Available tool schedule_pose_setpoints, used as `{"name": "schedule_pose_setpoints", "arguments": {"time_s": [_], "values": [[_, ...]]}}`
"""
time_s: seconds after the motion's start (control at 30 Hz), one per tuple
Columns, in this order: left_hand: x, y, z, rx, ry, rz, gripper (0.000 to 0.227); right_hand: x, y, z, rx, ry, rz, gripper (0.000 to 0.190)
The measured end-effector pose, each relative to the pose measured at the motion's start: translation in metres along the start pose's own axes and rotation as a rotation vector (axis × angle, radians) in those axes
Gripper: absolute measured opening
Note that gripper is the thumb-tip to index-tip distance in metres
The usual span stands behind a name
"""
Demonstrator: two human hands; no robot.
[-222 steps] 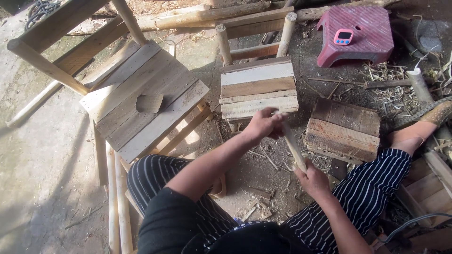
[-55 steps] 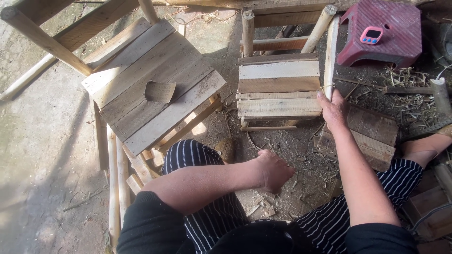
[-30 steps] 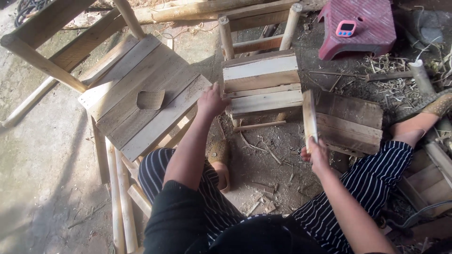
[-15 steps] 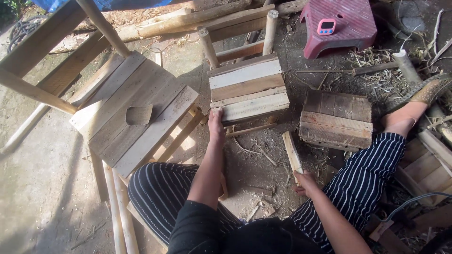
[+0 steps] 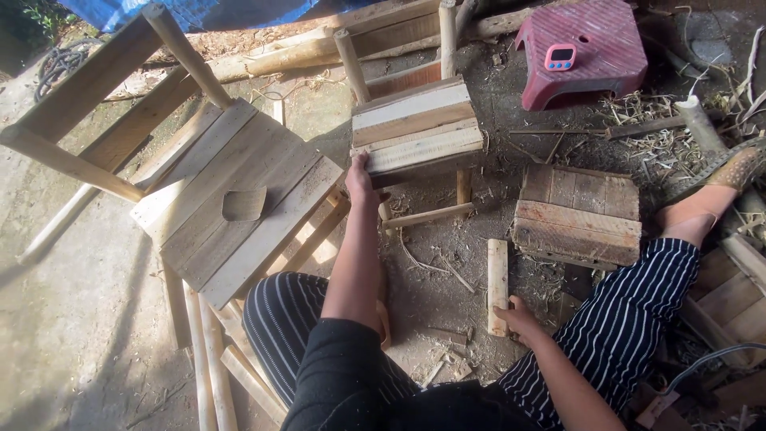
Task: The person sits on the ground assembling small wooden stool frames. They hammer wooden crossbars onto a stool frame, fit and press round wooden dowels into joints, and fit a notched wooden piece onto a leg, working on the frames in their lap.
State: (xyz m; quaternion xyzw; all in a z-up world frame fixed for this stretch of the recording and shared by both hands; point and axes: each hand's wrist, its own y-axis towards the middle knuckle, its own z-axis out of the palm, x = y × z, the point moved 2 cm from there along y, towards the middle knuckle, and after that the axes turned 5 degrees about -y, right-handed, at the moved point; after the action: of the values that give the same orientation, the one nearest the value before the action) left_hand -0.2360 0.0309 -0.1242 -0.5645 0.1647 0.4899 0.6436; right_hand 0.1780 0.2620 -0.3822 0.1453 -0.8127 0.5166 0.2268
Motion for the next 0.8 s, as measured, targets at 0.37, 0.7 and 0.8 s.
{"name": "schedule_pose_setpoints", "arguments": {"time_s": [0.37, 0.7, 0.8], "values": [[-0.023, -0.008, 0.020, 0.085, -0.074, 0.021, 0.078, 0.031, -0.038, 0.002, 0.127, -0.336, -0.111, 0.097], [-0.030, -0.023, 0.025, 0.179, -0.126, 0.126, 0.065, 0.001, -0.001, 0.011, 0.105, -0.596, -0.123, 0.086], [-0.018, -0.002, 0.024, 0.155, -0.098, 0.144, 0.068, 0.014, -0.016, 0.008, 0.100, -0.577, -0.127, 0.085]]}}
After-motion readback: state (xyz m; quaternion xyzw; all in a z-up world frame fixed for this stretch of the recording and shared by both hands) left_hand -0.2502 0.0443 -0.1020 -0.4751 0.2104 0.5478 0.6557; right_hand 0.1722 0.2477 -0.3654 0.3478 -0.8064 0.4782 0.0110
